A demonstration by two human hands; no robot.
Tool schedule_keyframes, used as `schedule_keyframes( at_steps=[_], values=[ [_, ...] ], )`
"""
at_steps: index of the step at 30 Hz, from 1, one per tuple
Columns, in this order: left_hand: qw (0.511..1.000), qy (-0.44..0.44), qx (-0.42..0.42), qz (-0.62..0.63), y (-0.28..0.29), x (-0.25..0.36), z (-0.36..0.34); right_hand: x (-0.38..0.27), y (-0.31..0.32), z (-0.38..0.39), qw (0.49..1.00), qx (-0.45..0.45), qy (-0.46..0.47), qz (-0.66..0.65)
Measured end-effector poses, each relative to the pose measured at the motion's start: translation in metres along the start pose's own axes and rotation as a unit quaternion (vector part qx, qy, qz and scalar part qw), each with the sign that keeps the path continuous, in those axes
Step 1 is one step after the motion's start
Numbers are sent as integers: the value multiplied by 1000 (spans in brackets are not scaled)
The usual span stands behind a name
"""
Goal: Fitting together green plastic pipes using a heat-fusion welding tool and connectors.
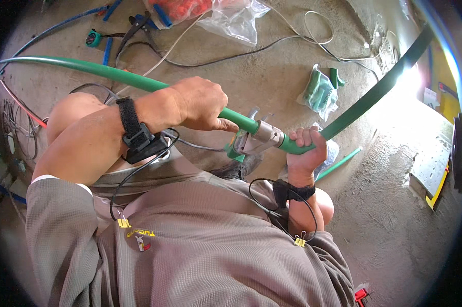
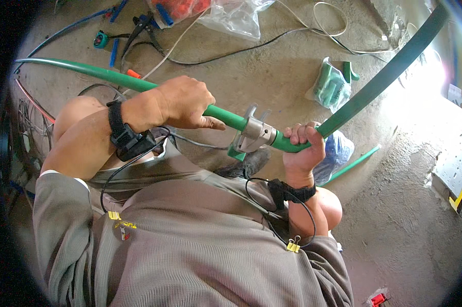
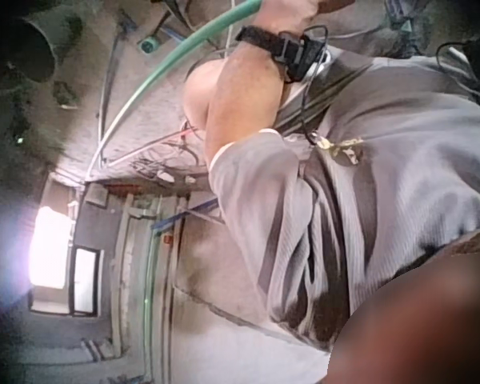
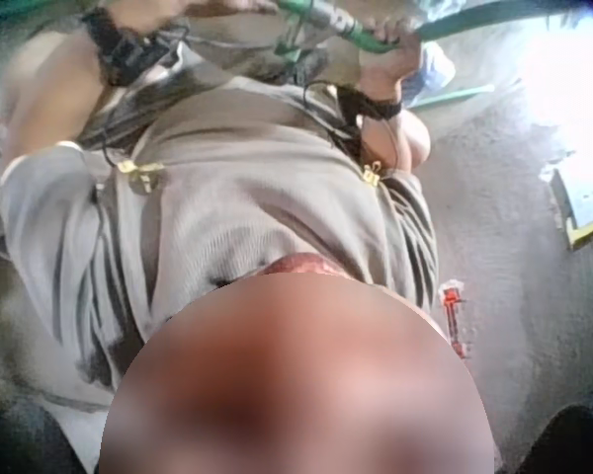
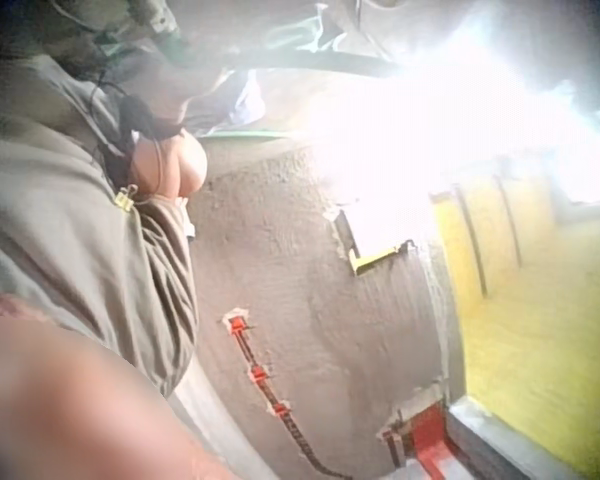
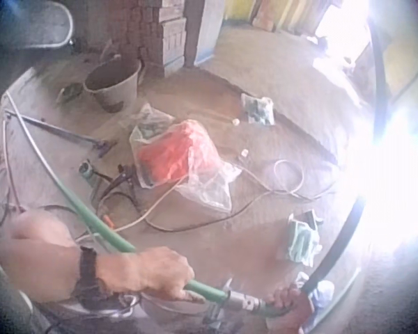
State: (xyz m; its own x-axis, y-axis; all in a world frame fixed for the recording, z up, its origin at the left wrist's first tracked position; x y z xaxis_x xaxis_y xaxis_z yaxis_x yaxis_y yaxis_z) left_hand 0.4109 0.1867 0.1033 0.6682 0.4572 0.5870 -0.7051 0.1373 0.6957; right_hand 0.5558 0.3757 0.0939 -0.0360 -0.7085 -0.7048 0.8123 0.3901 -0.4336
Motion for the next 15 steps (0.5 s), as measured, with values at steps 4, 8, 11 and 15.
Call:
schedule_keyframes(
  at_steps=[4, 8, 11, 15],
  values=[
    [1000, -4, 13, 6, 0, 1, 0, -1, 0, 0, 1000, 5, 7, 11],
    [1000, -4, 10, 1, -2, 0, -1, -2, 0, 2, 1000, 10, 12, 22],
    [1000, -9, 30, 1, 1, -1, 4, 0, -3, 3, 1000, 10, 12, 20],
    [1000, -10, 13, -13, -3, 1, -2, 0, 3, 2, 1000, 12, 10, 12]
  ],
)
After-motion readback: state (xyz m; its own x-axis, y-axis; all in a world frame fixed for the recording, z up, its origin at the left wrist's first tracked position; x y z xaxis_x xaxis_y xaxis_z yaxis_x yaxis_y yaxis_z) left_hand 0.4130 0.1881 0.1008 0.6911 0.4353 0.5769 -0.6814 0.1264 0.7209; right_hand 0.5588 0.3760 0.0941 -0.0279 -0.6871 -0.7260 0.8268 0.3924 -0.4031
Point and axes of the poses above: each hand's wrist, its own z-axis away from the middle knuckle, its own y-axis out of the back of the hand, x = y × z, the point moved 10 cm from there along -z, towards the middle knuckle, and after that the axes turned 10 degrees about x, right-handed, at the moved point
